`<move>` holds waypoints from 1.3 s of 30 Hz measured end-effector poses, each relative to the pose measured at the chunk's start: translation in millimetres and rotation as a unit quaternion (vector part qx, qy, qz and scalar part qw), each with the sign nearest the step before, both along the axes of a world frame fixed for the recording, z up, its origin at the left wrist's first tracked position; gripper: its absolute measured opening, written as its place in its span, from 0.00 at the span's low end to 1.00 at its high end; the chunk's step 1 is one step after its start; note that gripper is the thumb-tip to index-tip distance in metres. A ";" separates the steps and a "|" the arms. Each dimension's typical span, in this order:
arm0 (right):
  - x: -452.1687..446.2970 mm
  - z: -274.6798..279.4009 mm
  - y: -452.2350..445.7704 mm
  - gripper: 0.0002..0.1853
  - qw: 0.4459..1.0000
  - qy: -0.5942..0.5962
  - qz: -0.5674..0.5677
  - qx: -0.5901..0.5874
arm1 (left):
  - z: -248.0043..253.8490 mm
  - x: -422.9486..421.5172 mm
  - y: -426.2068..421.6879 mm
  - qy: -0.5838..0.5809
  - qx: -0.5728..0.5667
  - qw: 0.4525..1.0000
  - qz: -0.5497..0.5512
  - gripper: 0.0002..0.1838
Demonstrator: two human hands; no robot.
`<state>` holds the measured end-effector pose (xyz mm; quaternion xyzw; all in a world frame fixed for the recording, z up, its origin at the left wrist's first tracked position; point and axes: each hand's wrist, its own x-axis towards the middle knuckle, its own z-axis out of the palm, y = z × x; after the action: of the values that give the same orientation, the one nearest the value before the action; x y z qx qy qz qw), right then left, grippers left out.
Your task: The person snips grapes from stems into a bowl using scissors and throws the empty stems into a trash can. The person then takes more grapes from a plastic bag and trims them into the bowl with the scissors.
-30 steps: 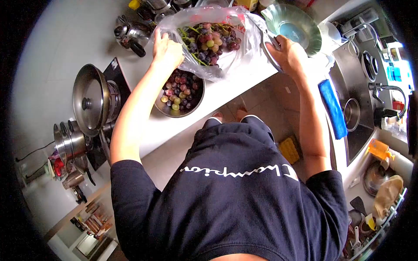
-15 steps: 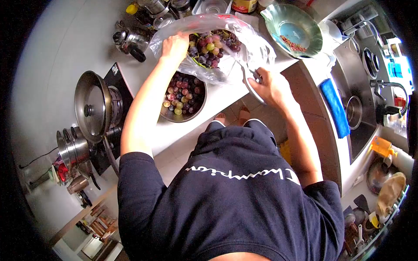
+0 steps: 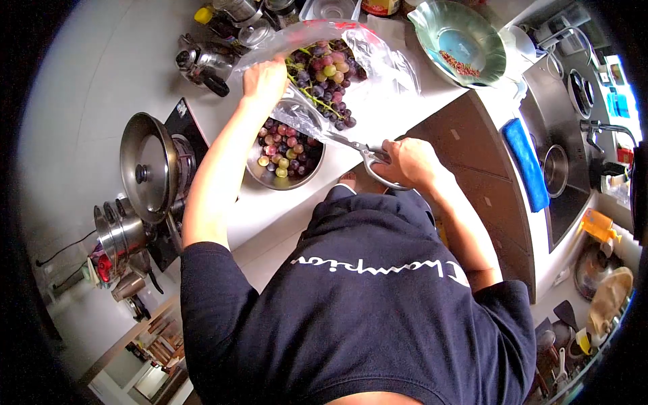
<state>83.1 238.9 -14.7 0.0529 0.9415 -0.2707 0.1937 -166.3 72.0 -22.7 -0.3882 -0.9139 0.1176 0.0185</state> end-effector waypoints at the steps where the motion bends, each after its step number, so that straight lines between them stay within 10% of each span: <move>1: 0.7 -1.1 -1.1 0.22 1.000 0.005 -0.001 0.009 | 4.8 8.3 1.3 -0.020 0.007 1.000 0.020 0.10; 8: 4.0 -1.8 -2.4 0.21 1.000 -0.008 -0.019 -0.005 | -39.7 -8.1 -11.4 -0.144 0.138 0.967 0.158 0.15; 11: 6.0 -3.3 -1.6 0.23 0.998 0.006 -0.047 -0.034 | -55.4 -25.8 -11.0 -0.302 0.234 0.874 0.301 0.12; 14: 7.2 0.3 -0.9 0.23 0.997 -0.004 -0.064 -0.036 | -51.7 -15.7 -7.2 -0.360 0.411 0.778 0.311 0.11; 24: 13.5 14.0 19.5 0.20 0.986 0.039 -0.135 -0.095 | 4.0 54.2 5.1 -0.322 0.429 0.817 0.209 0.12; 39: 15.6 14.0 17.0 0.23 0.939 0.025 -0.246 -0.237 | 93.2 99.9 -19.1 -0.354 0.646 0.650 0.187 0.08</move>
<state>98.7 256.0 -0.6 0.2290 0.8120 -0.5265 0.1046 -66.4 52.9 70.6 -0.1116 -0.7491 -0.6477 -0.0829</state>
